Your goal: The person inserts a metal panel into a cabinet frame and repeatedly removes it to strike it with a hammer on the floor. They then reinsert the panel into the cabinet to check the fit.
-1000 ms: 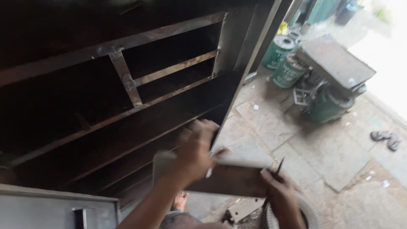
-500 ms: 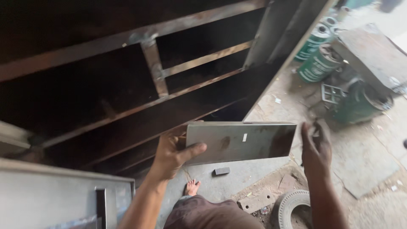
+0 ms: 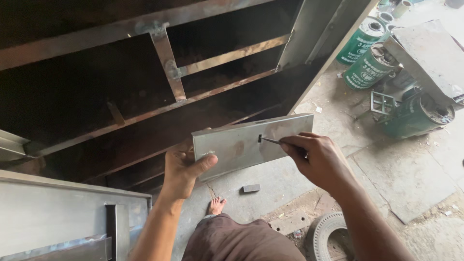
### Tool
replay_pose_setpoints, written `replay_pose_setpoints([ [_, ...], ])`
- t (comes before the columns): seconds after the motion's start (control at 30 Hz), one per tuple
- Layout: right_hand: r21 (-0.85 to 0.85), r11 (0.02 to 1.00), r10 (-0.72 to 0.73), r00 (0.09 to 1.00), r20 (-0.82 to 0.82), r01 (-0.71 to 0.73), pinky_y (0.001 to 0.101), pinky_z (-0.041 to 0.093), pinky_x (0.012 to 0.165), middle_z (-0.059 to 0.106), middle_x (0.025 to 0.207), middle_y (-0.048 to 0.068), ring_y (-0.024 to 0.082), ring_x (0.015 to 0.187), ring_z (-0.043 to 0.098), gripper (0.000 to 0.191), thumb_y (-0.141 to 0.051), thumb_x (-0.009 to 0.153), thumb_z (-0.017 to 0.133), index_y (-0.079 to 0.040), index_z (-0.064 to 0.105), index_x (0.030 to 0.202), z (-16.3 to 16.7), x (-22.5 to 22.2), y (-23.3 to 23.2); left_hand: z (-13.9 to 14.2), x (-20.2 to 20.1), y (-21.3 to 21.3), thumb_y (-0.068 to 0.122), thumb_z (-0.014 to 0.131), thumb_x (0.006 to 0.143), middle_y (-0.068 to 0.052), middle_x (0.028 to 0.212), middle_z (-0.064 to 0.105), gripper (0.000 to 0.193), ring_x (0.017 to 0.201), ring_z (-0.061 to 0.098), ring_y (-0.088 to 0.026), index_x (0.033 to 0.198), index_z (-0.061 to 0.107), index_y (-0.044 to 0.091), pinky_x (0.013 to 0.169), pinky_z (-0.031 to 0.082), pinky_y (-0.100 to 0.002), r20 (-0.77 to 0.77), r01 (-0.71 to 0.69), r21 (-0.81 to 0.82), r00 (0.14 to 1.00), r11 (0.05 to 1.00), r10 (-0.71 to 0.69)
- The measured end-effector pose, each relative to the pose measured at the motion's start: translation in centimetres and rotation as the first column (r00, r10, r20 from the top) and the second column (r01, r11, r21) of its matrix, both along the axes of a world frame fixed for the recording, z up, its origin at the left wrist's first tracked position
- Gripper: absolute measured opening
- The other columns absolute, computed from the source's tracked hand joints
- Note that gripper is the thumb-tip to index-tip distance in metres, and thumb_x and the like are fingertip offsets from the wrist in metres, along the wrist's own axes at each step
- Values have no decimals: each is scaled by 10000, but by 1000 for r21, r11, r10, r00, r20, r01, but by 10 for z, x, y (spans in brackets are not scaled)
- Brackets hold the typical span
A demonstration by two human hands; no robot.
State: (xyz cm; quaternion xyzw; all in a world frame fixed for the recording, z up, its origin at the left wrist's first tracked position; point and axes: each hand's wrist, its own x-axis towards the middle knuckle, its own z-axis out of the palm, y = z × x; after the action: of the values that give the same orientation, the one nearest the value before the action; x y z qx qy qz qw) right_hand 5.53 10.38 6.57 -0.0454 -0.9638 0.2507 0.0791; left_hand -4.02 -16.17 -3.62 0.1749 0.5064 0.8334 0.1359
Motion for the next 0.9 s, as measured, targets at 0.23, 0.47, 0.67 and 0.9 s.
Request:
replay_pose_setpoints([
  [0.23, 256, 965, -48, 997, -52, 60, 372, 552, 530, 734, 678, 61, 223, 544, 712, 569, -631, 724, 814, -69, 790, 807, -20, -32, -27, 10, -2, 10, 28, 858, 743, -80, 1069, 724, 625, 916, 699, -121, 1318, 623, -40, 769, 576, -250, -31, -12, -94, 999, 995, 9],
  [0.47, 197, 961, -80, 879, -470, 192, 310, 510, 483, 722, 628, 5, 153, 496, 672, 601, -692, 614, 890, -109, 808, 737, -26, -83, -32, 6, -46, -2, 100, 890, 846, -140, 1010, 752, 487, 885, 688, -154, 1222, 693, -138, 764, 566, -275, -128, 5, -162, 991, 987, -26],
  [0.67, 305, 933, 15, 825, -565, 191, 263, 460, 440, 701, 594, -18, 131, 426, 620, 638, -735, 706, 877, -102, 806, 750, -5, -144, -24, 33, -85, -11, 165, 836, 882, -127, 1025, 793, 395, 882, 790, -160, 1204, 724, -36, 772, 619, -234, -585, -521, -255, 754, 814, 299],
  [0.9, 415, 867, -15, 847, -531, 276, 277, 467, 434, 699, 615, -4, 131, 423, 603, 731, -833, 749, 799, -105, 824, 818, 12, -190, -14, 59, -122, -8, 254, 879, 851, -104, 914, 786, 346, 781, 790, -201, 1079, 758, 24, 705, 609, -273, -730, -797, -149, 488, 586, 478],
])
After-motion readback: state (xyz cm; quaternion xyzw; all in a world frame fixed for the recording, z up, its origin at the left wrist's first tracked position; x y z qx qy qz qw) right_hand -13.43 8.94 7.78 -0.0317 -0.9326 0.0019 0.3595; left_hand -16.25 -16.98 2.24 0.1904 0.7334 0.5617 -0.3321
